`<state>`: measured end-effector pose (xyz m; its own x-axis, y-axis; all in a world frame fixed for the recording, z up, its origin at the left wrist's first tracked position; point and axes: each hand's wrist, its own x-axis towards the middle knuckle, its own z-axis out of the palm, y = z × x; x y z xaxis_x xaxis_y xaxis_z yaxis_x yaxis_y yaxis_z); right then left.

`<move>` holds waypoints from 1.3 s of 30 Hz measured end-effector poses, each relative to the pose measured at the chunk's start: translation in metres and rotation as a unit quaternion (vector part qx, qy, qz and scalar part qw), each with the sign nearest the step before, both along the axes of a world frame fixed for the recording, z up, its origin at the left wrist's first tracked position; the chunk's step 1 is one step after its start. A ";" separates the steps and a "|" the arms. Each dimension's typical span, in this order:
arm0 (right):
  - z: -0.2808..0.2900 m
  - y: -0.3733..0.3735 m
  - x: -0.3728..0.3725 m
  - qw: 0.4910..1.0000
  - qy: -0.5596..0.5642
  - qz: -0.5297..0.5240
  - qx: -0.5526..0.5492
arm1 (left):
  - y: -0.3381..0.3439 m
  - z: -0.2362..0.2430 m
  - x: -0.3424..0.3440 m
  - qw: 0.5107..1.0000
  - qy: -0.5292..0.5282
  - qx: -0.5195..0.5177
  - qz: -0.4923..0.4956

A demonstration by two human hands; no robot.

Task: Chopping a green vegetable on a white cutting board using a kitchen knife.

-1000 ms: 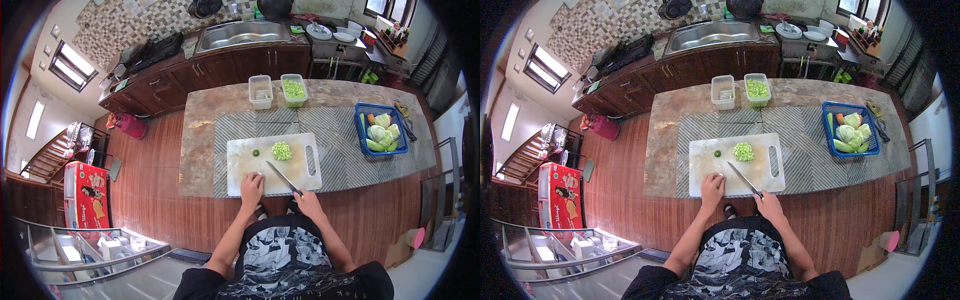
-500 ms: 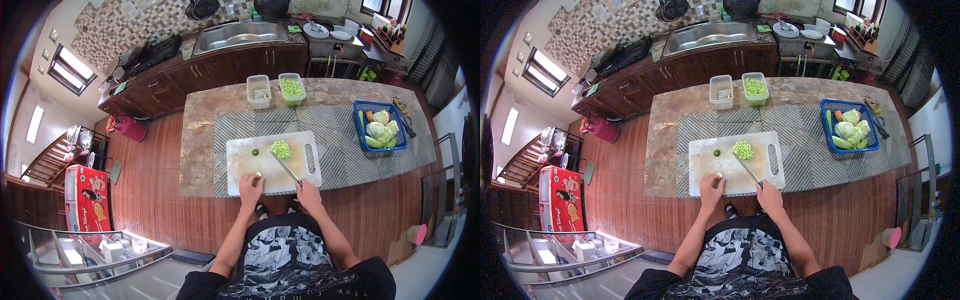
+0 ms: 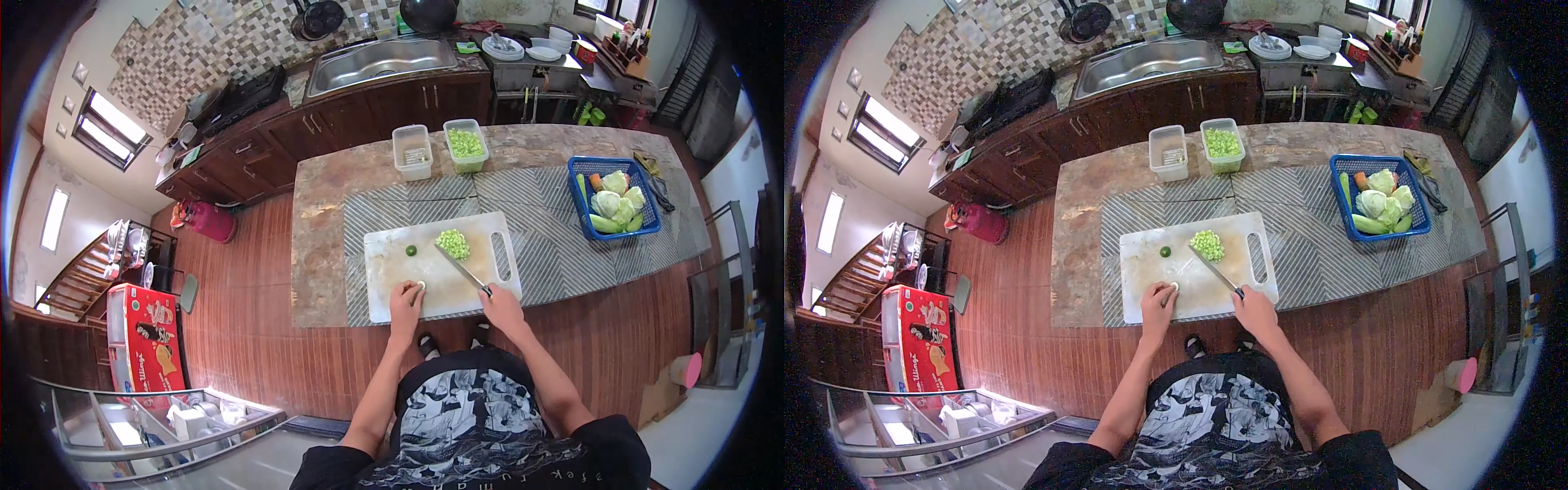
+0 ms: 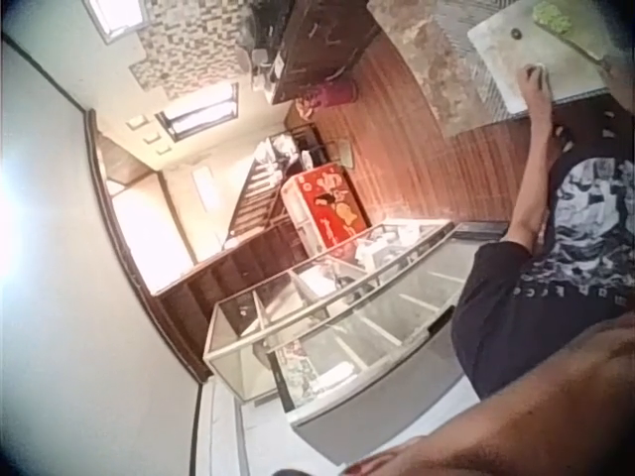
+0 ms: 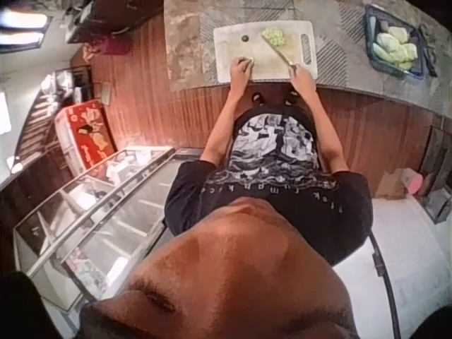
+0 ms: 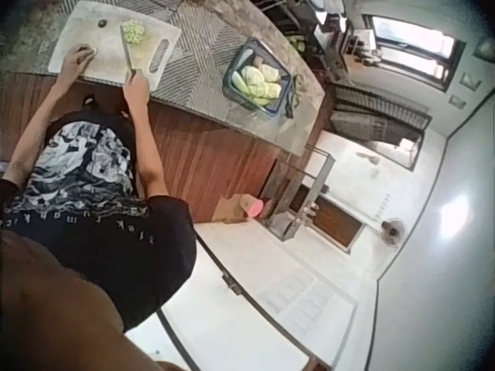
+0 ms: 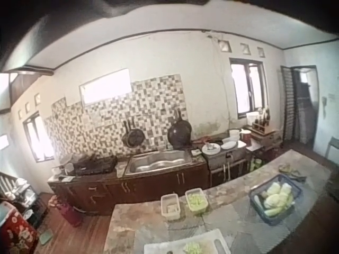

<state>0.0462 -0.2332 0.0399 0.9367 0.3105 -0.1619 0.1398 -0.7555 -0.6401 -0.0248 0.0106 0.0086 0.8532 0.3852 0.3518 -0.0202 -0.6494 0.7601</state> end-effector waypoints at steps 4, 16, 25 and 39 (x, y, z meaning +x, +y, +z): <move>0.005 -0.001 0.003 0.999 0.012 0.042 0.015 | 0.004 -0.014 0.018 0.999 -0.004 -0.029 -0.044; 0.014 0.006 -0.056 0.994 0.002 0.049 -0.094 | -0.016 -0.014 0.044 0.996 -0.081 0.030 -0.019; 0.009 0.012 -0.060 0.989 -0.022 0.056 -0.134 | -0.018 -0.016 0.046 0.995 -0.079 0.057 -0.011; -0.001 0.031 -0.054 0.988 -0.014 0.064 -0.139 | -0.019 -0.015 0.045 0.997 -0.074 0.014 0.003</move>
